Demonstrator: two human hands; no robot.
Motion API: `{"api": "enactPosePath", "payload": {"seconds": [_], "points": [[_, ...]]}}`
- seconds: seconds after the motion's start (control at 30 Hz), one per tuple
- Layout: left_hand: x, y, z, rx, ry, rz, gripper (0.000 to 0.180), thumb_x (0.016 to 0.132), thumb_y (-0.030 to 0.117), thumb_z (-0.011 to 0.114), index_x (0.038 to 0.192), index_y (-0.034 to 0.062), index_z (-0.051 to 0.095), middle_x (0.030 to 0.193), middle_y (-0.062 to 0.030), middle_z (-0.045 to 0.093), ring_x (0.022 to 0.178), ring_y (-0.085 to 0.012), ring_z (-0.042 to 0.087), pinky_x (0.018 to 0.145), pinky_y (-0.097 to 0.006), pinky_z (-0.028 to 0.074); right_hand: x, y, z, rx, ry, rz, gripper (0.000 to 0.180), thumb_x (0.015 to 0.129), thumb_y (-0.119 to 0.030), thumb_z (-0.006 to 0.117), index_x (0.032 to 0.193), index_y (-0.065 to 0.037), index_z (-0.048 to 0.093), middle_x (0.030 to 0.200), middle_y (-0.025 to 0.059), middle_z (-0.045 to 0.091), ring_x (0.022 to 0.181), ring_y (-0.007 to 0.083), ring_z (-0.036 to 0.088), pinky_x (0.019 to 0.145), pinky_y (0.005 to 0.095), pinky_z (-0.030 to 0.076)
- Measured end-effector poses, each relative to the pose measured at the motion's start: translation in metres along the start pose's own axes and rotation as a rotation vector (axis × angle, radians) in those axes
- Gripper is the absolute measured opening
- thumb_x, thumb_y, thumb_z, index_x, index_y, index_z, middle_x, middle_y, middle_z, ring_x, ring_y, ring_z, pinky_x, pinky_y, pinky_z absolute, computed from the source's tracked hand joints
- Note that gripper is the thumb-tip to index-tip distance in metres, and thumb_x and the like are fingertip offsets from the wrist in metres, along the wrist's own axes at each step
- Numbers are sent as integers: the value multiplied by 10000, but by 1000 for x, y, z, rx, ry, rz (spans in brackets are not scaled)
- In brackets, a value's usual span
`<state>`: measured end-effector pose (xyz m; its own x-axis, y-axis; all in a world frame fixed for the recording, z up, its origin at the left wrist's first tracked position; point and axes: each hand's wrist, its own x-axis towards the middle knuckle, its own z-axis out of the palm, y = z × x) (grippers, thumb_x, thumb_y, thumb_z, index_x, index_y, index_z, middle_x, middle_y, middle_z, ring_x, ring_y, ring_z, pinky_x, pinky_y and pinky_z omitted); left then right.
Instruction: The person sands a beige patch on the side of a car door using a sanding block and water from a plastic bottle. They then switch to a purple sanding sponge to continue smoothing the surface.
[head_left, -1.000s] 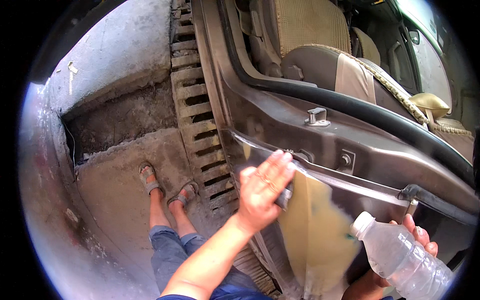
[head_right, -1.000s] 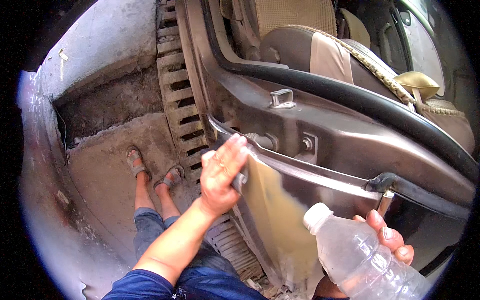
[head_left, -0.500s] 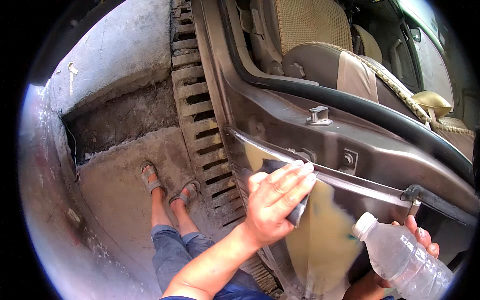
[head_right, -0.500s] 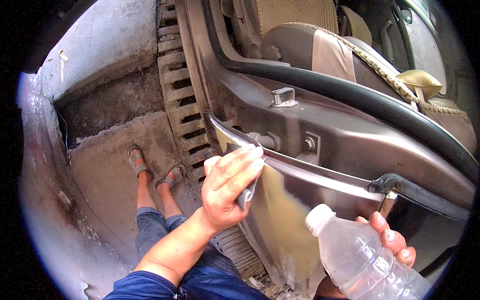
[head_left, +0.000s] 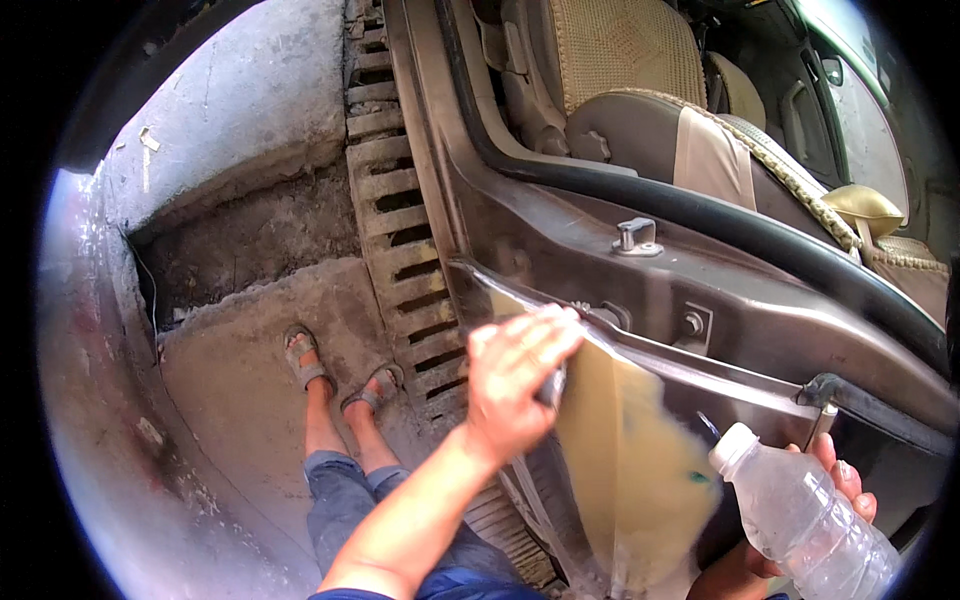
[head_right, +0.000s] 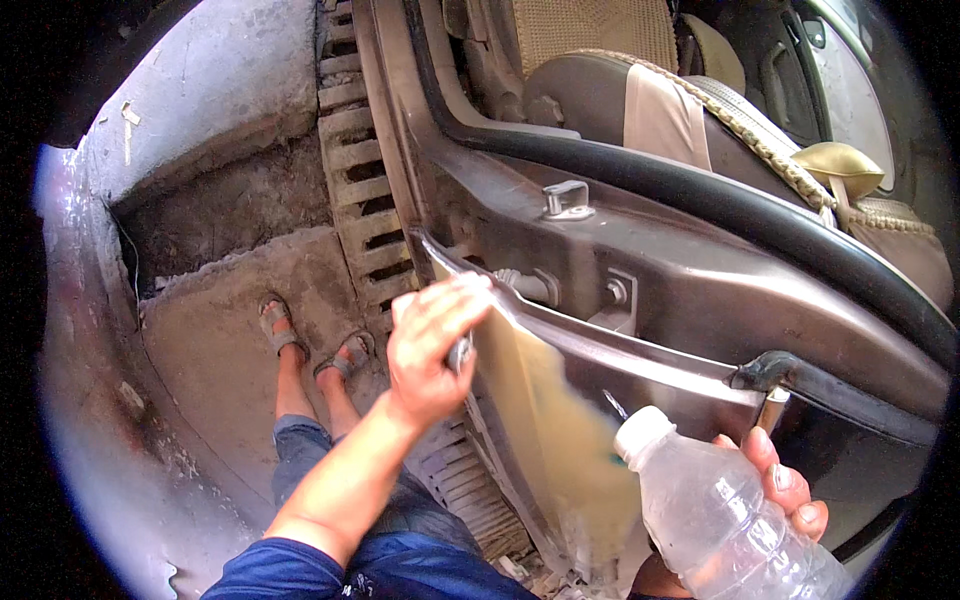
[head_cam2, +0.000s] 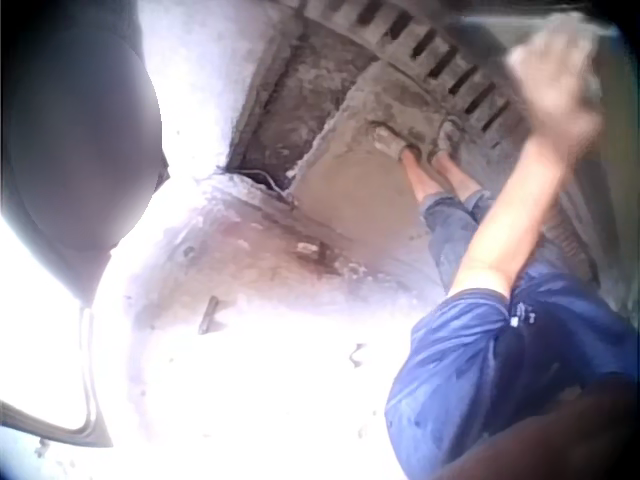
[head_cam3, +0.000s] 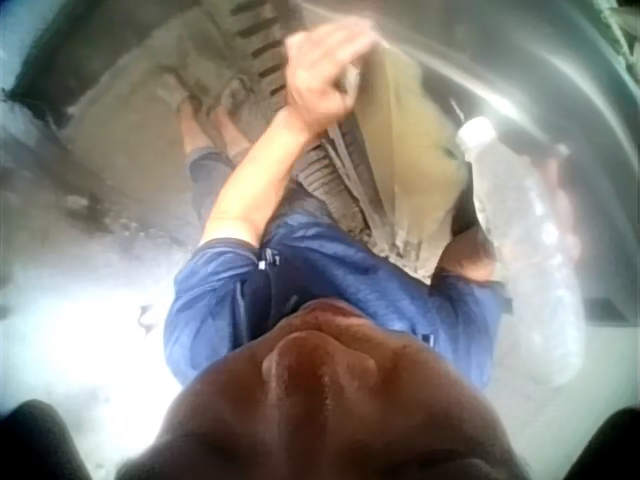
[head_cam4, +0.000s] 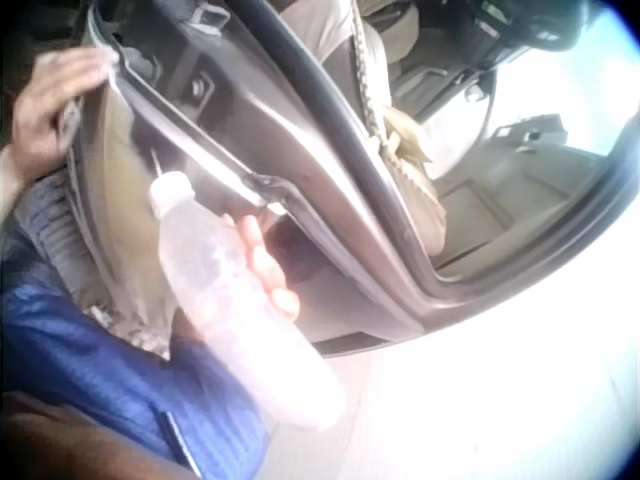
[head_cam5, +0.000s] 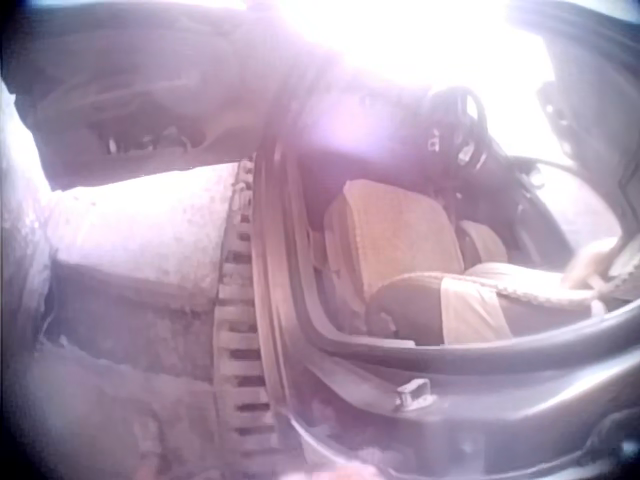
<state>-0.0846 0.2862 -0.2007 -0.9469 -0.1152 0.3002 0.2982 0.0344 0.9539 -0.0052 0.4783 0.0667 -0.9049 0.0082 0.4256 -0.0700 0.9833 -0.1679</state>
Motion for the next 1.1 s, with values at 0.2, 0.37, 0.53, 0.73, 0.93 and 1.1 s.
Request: {"api": "enactPosePath", "payload": {"seconds": [0.2,0.37,0.53,0.73,0.93,1.1], "points": [[0,10,7,24,30,5,473,640,-55,629,1097,65,653,1136,-119,677,1080,-261,638,867,-349,415,0,3,-4,-193,-38,-50,682,913,-619,361,1254,-44,493,1115,120,600,1090,283,547,940,395,444],[-3,4,5,39,22,-29,419,684,-45,621,1084,69,670,1156,-115,674,1098,-263,631,866,-340,420,7,-5,-21,-689,-162,-198,654,934,-598,330,1221,-56,555,1075,99,631,1066,255,556,943,387,425],[-6,10,11,15,40,-36,436,696,-40,654,1119,65,654,1171,-118,668,1134,-265,617,855,-339,406,25,-17,11,-1576,-10,-749,377,952,-456,458,1055,-159,667,950,37,622,866,233,574,803,421,464],[-49,-115,18,105,12,-202,543,667,-66,610,1188,89,615,1240,-104,631,1192,-251,578,960,-359,401,40,-15,6,-1553,-2,-966,343,933,-376,584,1120,-96,646,1051,75,638,998,236,587,917,390,442],[-81,-191,8,137,-16,-536,559,693,-102,545,1219,79,600,1301,-129,584,1217,-272,552,1014,-368,417,41,0,-8,-1388,-15,-927,342,912,-283,637,1163,-51,612,1172,106,612,1096,262,571,993,404,427],[-77,-136,-24,-154,-87,-644,364,739,-65,506,1076,24,609,1117,-95,636,1088,-215,594,971,-313,431,36,-37,6,-411,-323,-257,334,865,-428,622,1030,-138,635,1003,97,647,941,322,587,879,492,465]]}}
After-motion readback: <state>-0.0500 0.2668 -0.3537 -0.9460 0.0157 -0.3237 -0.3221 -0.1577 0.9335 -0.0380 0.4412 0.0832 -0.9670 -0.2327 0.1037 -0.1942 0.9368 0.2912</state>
